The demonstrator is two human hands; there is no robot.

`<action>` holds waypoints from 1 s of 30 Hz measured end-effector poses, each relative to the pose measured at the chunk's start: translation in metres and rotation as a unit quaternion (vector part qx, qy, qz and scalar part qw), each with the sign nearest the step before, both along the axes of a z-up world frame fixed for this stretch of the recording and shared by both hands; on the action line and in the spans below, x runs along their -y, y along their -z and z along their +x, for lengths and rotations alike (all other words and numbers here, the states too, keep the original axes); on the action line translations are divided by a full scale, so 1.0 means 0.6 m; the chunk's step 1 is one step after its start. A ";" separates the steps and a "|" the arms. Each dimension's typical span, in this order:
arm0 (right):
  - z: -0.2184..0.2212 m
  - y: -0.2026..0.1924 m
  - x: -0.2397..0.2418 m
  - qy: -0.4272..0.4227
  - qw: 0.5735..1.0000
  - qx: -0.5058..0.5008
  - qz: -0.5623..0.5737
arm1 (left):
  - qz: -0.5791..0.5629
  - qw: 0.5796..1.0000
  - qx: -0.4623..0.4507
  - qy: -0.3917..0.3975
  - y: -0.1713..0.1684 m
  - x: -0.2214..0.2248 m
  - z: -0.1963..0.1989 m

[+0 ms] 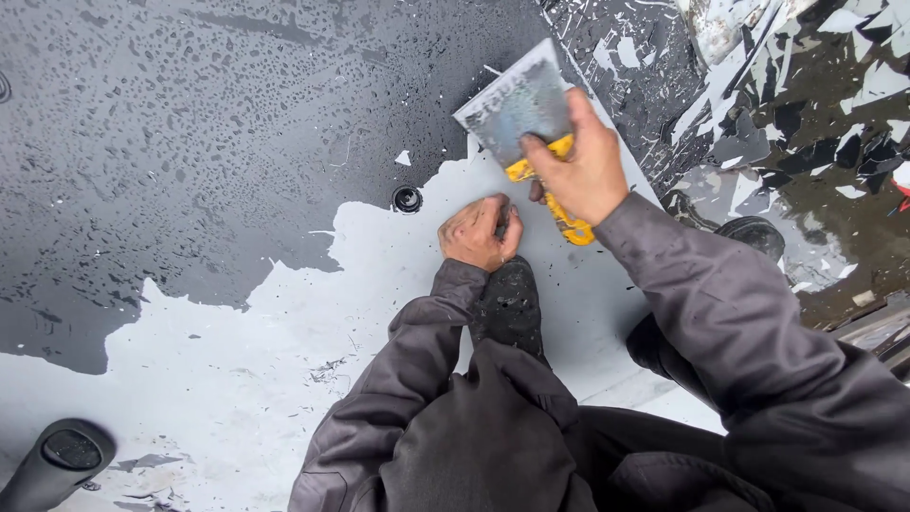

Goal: Use a metal scraper to remove old paint or coating from a flat surface.

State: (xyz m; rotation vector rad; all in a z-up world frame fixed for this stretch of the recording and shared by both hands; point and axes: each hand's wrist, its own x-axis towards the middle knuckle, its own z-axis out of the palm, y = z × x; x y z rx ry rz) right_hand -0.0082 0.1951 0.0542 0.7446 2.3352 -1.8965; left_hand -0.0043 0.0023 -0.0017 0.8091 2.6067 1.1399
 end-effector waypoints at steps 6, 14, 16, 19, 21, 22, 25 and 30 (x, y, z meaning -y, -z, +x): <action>0.039 -0.027 -0.080 0.072 0.990 0.111 -0.052 | 0.000 1.000 0.024 -0.008 -0.008 -0.001 -0.001; 0.017 -0.012 -0.055 0.063 0.993 0.096 -0.004 | -0.004 1.000 0.021 -0.002 -0.001 -0.004 0.000; -0.005 -0.002 -0.031 0.048 0.993 0.111 -0.004 | -0.021 0.999 0.026 -0.009 0.007 -0.002 0.008; -0.070 0.061 0.113 -0.100 0.987 0.043 0.119 | -0.057 0.998 0.014 0.006 0.051 0.029 0.027; -0.100 0.045 0.170 -0.118 0.988 -0.003 0.100 | -0.067 0.998 0.002 0.012 0.070 0.046 0.030; -0.110 0.036 0.198 -0.136 0.986 -0.045 0.085 | -0.072 0.997 -0.006 0.020 0.081 0.054 0.036; -0.108 -0.003 0.157 -0.166 0.985 0.009 0.041 | -0.064 0.997 0.006 0.030 0.096 0.052 0.045; -0.008 -0.033 -0.034 -0.026 0.998 0.038 -0.048 | -0.025 1.000 0.015 0.004 0.013 0.009 0.006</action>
